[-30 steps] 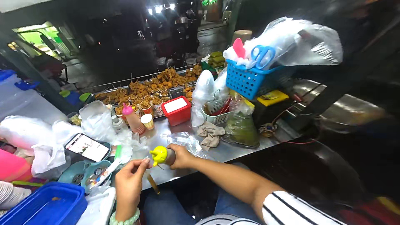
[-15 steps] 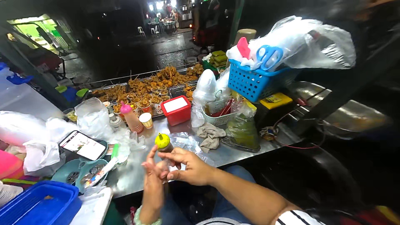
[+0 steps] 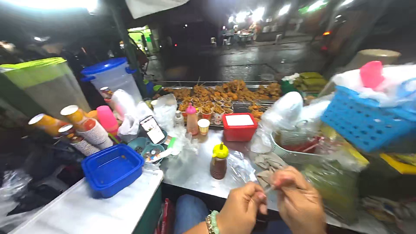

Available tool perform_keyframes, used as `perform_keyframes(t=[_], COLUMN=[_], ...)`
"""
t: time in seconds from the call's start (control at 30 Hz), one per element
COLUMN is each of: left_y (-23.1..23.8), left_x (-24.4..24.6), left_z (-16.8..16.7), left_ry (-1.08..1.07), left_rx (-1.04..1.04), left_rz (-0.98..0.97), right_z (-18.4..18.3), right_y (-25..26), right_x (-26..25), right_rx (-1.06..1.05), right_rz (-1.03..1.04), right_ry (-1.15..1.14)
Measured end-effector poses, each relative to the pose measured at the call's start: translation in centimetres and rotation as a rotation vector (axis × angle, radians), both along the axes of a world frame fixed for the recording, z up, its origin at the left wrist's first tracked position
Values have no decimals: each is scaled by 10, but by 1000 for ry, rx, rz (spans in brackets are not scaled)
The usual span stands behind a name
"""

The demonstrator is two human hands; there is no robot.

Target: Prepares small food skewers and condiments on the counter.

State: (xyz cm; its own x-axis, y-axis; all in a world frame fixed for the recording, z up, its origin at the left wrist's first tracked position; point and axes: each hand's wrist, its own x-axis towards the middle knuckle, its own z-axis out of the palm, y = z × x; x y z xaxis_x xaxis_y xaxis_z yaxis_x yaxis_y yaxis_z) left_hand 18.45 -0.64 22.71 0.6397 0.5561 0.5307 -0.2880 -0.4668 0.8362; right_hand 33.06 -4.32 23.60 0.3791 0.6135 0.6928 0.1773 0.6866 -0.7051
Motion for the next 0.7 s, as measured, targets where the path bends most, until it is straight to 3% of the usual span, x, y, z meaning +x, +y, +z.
perform_keyframes(t=[0.13, 0.23, 0.3, 0.4, 0.47, 0.53, 0.57, 0.7], left_y=[2, 6, 13, 22, 26, 27, 27, 27], left_x=[-7, -11, -9, -12, -17, -20, -21, -25], left_z=[-3, -4, -3, 5, 8, 6, 4, 2], left_ry=[-100, -277, -514, -709, -691, -637, -623, -646], left_rx=[-68, -334, -549, -671, -668, -662, -678, -793], left_rz=[-90, -49, -52, -36, -25, -50, -79, -214], right_z=[14, 9, -8, -44, -57, -56, -50, -28], right_y=[2, 15, 16, 4, 2, -2, -8, -21], right_x=[12, 10, -6, -33, -31, -20, -16, -3], right_rx=[69, 74, -49, -171, -106, -109, -194, -778], right_rz=[98, 371, 429, 191, -105, -193, -82, 838], right_ry=[37, 36, -15, -209, -396, -451, -352, 391])
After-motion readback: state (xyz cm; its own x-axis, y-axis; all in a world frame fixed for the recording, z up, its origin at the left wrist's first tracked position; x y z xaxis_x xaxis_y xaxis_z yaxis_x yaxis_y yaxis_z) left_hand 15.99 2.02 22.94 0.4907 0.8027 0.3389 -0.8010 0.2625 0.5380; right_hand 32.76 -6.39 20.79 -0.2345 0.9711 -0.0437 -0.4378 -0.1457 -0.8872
